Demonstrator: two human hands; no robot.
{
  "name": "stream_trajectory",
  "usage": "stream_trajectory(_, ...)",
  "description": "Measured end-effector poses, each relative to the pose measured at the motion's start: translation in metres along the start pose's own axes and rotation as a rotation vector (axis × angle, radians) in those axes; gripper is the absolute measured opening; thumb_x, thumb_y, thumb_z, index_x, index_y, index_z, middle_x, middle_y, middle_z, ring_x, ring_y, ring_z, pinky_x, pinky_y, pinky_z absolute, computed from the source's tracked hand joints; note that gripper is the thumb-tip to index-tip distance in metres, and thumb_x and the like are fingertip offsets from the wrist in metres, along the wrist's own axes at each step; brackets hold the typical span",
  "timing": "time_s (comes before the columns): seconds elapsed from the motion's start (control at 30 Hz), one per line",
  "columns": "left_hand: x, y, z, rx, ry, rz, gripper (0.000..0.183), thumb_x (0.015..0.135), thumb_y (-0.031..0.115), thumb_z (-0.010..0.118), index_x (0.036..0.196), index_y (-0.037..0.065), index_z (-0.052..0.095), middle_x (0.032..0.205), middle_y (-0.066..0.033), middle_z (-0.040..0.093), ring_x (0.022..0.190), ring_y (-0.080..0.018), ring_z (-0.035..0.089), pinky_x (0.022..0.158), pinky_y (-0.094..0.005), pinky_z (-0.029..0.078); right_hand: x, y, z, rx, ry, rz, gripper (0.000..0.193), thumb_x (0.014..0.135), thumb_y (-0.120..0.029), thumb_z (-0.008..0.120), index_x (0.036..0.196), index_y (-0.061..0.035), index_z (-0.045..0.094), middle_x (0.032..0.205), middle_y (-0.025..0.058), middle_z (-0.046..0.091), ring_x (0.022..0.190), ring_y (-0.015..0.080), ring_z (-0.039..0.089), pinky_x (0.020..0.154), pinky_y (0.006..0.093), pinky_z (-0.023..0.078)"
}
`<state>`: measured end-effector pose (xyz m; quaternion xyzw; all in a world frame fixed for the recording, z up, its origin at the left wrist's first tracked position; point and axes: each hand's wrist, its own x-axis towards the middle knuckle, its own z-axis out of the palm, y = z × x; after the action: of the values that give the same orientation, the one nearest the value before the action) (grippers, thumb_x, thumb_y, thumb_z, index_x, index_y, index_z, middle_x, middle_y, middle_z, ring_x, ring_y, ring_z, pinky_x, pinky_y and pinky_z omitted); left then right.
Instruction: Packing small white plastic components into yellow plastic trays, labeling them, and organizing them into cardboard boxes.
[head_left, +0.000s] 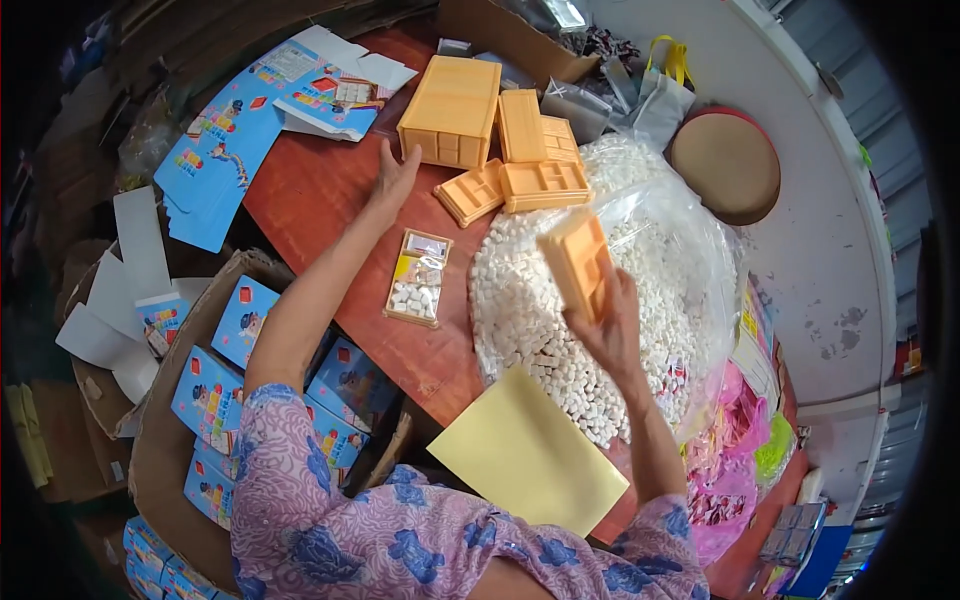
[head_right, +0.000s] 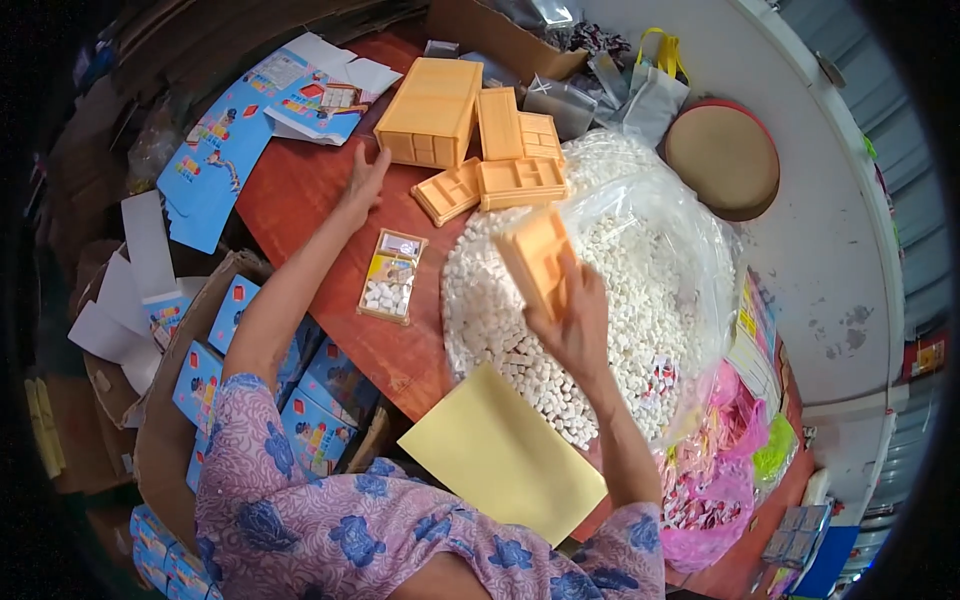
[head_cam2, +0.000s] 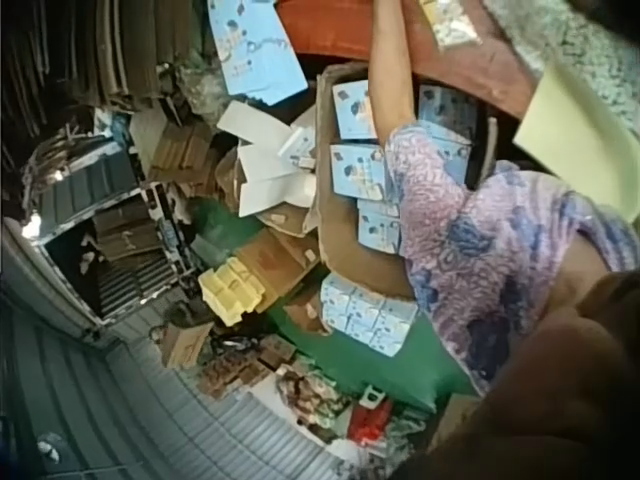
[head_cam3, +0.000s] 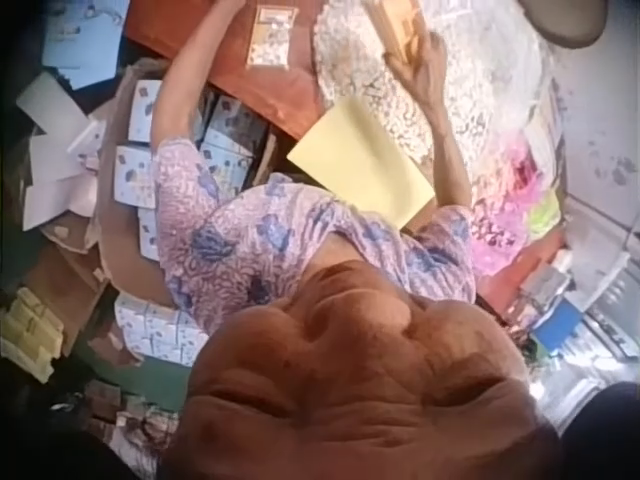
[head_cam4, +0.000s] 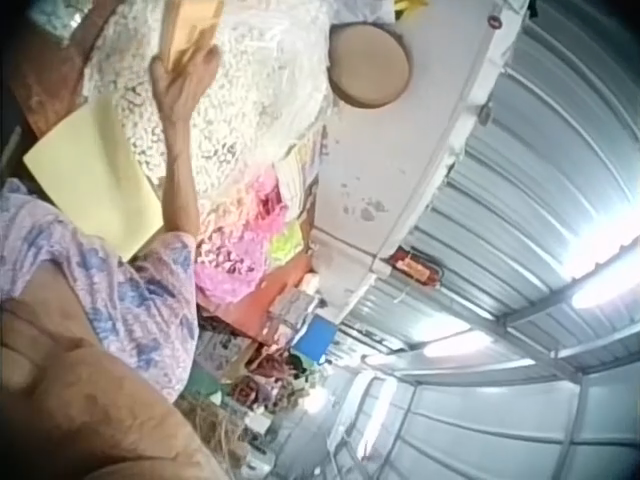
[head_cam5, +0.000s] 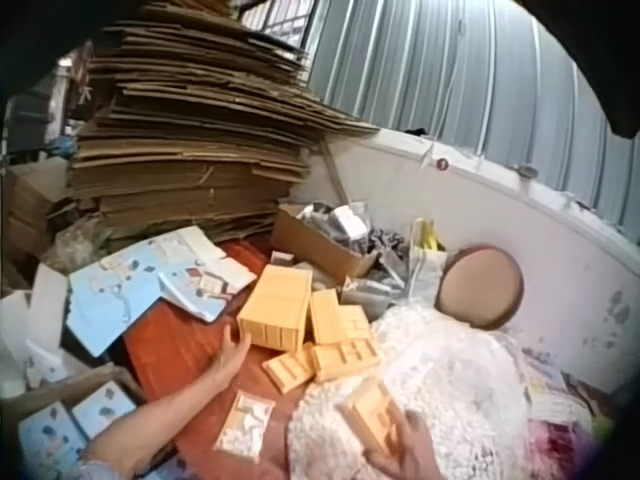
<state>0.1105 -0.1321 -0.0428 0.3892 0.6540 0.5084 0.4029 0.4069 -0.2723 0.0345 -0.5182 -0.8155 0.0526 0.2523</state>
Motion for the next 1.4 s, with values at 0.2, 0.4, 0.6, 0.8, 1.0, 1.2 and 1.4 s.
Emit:
stream_trajectory(0.2, 0.038, 0.022, 0.024, -0.128, -0.163, 0.011, 0.085, 0.071, 0.052, 0.049, 0.131, 0.016, 0.001, 0.132, -0.0129, 0.017, 0.111, -0.0339, 0.032, 0.067, -0.0486, 0.043, 0.139, 0.081, 0.003, -0.446, 0.323, -0.087, 0.067, 0.068, -0.036, 0.061, 0.121, -0.0078, 0.031, 0.100, 0.0276, 0.046, 0.091, 0.0407, 0.046, 0.071, 0.0434, 0.041)
stream_trajectory(0.4, 0.071, 0.008, 0.035, 0.013, -0.001, 0.467, 0.056, 0.072, 0.030, 0.054, 0.119, 0.008, 0.033, 0.111, -0.0165, 0.044, 0.093, -0.0275, 0.048, 0.058, -0.0345, 0.047, 0.106, 0.014, 0.044, -0.184, 0.222, -0.298, 0.056, 0.066, -0.023, 0.066, 0.112, -0.0044, 0.042, 0.109, 0.0228, 0.044, 0.095, 0.0387, 0.045, 0.079, 0.0407, 0.038)
stream_trajectory(0.6, 0.070, 0.007, 0.016, 0.127, -0.051, 0.330, 0.068, 0.074, 0.031, 0.055, 0.128, 0.016, 0.017, 0.118, -0.0143, 0.039, 0.086, -0.0288, 0.052, 0.034, -0.0316, 0.044, 0.030, -0.052, 0.068, 0.156, -0.138, -0.223, 0.032, 0.070, -0.012, 0.060, 0.099, -0.0026, 0.051, 0.096, 0.0159, 0.052, 0.081, 0.0320, 0.052, 0.070, 0.0364, 0.042)
stream_trajectory(0.8, -0.021, -0.005, -0.031, 0.377, -0.018, 0.007, 0.052, 0.072, 0.034, 0.057, 0.113, 0.006, 0.041, 0.079, -0.0119, 0.057, 0.066, -0.0186, 0.056, 0.056, -0.0294, 0.045, 0.012, -0.057, 0.068, 0.460, -0.273, 0.084, 0.028, 0.076, -0.011, 0.055, 0.101, -0.0005, 0.049, 0.090, 0.0127, 0.056, 0.066, 0.0198, 0.055, 0.058, 0.0283, 0.044)
stream_trajectory(1.0, -0.139, -0.046, -0.092, 0.268, 0.126, 0.348, 0.027, 0.080, 0.017, 0.050, 0.103, 0.003, 0.049, 0.076, -0.0084, 0.057, 0.060, -0.0142, 0.054, 0.056, -0.0244, 0.043, -0.009, -0.047, 0.039, 0.473, -0.174, 0.127, 0.023, 0.079, -0.009, 0.052, 0.101, -0.0020, 0.052, 0.088, 0.0092, 0.058, 0.064, 0.0114, 0.051, 0.057, 0.0238, 0.043)
stream_trajectory(1.2, -0.272, -0.063, -0.074, 0.269, -0.177, 0.193, 0.016, 0.079, 0.010, 0.051, 0.093, 0.002, 0.049, 0.064, -0.0045, 0.054, 0.057, -0.0089, 0.050, 0.052, -0.0223, 0.041, -0.115, -0.021, -0.012, 0.100, -0.196, 0.247, 0.033, 0.070, -0.011, 0.061, 0.100, -0.0020, 0.051, 0.090, 0.0113, 0.056, 0.073, 0.0192, 0.053, 0.064, 0.0282, 0.043)
stream_trajectory(1.4, -0.324, -0.083, -0.037, -0.083, -0.485, -0.353, 0.026, 0.074, 0.006, 0.056, 0.097, -0.002, 0.046, 0.077, -0.0058, 0.054, 0.065, -0.0084, 0.051, 0.056, -0.0198, 0.042, -0.176, -0.018, -0.004, -0.264, -0.303, 0.329, 0.063, 0.057, -0.021, 0.069, 0.111, -0.0045, 0.041, 0.100, 0.0116, 0.050, 0.094, 0.0274, 0.045, 0.079, 0.0385, 0.031)
